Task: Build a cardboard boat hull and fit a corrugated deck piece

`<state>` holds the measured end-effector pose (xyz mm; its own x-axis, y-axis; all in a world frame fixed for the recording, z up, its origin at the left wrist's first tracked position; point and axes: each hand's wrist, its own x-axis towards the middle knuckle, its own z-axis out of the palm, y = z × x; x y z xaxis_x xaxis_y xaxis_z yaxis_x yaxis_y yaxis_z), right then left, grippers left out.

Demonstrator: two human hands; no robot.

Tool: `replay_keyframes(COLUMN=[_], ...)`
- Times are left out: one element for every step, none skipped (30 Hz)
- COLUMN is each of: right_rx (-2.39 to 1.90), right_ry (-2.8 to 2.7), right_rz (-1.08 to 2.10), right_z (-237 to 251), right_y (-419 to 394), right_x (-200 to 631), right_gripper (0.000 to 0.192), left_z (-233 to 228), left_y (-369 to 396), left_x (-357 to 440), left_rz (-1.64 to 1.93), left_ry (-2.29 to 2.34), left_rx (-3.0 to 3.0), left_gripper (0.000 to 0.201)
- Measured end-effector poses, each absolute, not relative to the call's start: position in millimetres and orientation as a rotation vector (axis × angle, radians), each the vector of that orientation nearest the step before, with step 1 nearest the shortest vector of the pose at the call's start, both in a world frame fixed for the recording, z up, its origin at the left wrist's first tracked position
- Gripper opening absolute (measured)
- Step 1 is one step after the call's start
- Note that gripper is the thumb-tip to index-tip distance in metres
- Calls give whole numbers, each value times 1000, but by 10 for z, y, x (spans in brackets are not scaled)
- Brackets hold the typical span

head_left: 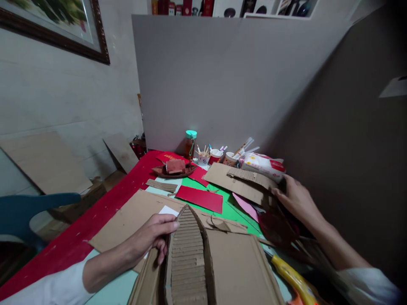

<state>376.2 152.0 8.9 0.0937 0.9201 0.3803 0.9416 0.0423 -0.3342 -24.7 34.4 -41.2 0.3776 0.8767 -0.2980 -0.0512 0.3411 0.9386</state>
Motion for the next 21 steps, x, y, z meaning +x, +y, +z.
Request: replay_keyframes(right_rx=[-1825, -1775, -1716, -1656, -1601, -1546, -1499, -1482, -1471, -1459, -1460, -1465, -1477, -1498, -1524, -1551, -1577, -1597, -1607, -1606, -1598], right_ry=[-1857, -1897, -1957, -2024, -2098, -2166, -2204, -2219, -2246, -2270, -2290, -2308, -2319, -2338, -2365, -2392, -2423, -2454, -2482, -2501, -2515], right_rz=[-40, -4, 68, 153, 240, 330, 443, 519, 572, 607, 612, 600, 569, 522, 469, 414, 368, 337, 322, 322, 326], right_z=[132, 172, 205, 229, 243, 248, 244, 231, 209, 181, 148, 112, 75, 39, 6, -23, -50, -74, -98, -122, -147], right_y=[1412, 1288, 1150, 1001, 845, 690, 541, 406, 291, 199, 133, 91, 72, 70, 82, 101, 125, 150, 172, 191, 206], right_x=[3647, 3512, 3360, 3199, 3036, 2880, 2740, 2622, 2534, 2477, 2454, 2462, 2498, 2554, 2623, 2696, 2766, 2826, 2873, 2907, 2929], right_gripper=[48, 48, 46, 42, 39, 38, 37, 36, 36, 35, 33, 32, 30, 30, 29, 29, 30, 34, 39, 45, 50], left_z=[-410, -410, -412, -417, -423, -430, -433, -431, -421, -402, -372, -333, -286, -237, -188, -145, -111, -89, -78, -78, -86], left_y=[340, 335, 328, 319, 310, 300, 293, 288, 287, 291, 300, 315, 335, 359, 387, 418, 450, 480, 508, 532, 552], left_x=[-247, -248, -249, -249, -249, -248, -249, -251, -257, -269, -287, -314, -350, -393, -443, -497, -553, -607, -657, -703, -744], left_rz=[763, 769, 773, 775, 779, 792, 816, 848, 885, 924, 957, 981, 993, 1000, 1003, 985, 1038, 1067, 1093, 1132, 1155], left_ry=[998, 1003, 1008, 1014, 1022, 1033, 1047, 1061, 1076, 1092, 1105, 1116, 1127, 1138, 1152, 1183, 1245, 1307, 1351, 1389, 1412], left_rx=[1037, 1035, 1034, 1036, 1040, 1048, 1060, 1075, 1092, 1107, 1119, 1128, 1130, 1130, 1125, 1111, 1076, 1012, 954, 904, 864], left_gripper=[38, 39, 41, 42, 42, 42, 40, 39, 37, 36, 36, 35, 35, 34, 32, 28, 25, 24, 24, 25, 25])
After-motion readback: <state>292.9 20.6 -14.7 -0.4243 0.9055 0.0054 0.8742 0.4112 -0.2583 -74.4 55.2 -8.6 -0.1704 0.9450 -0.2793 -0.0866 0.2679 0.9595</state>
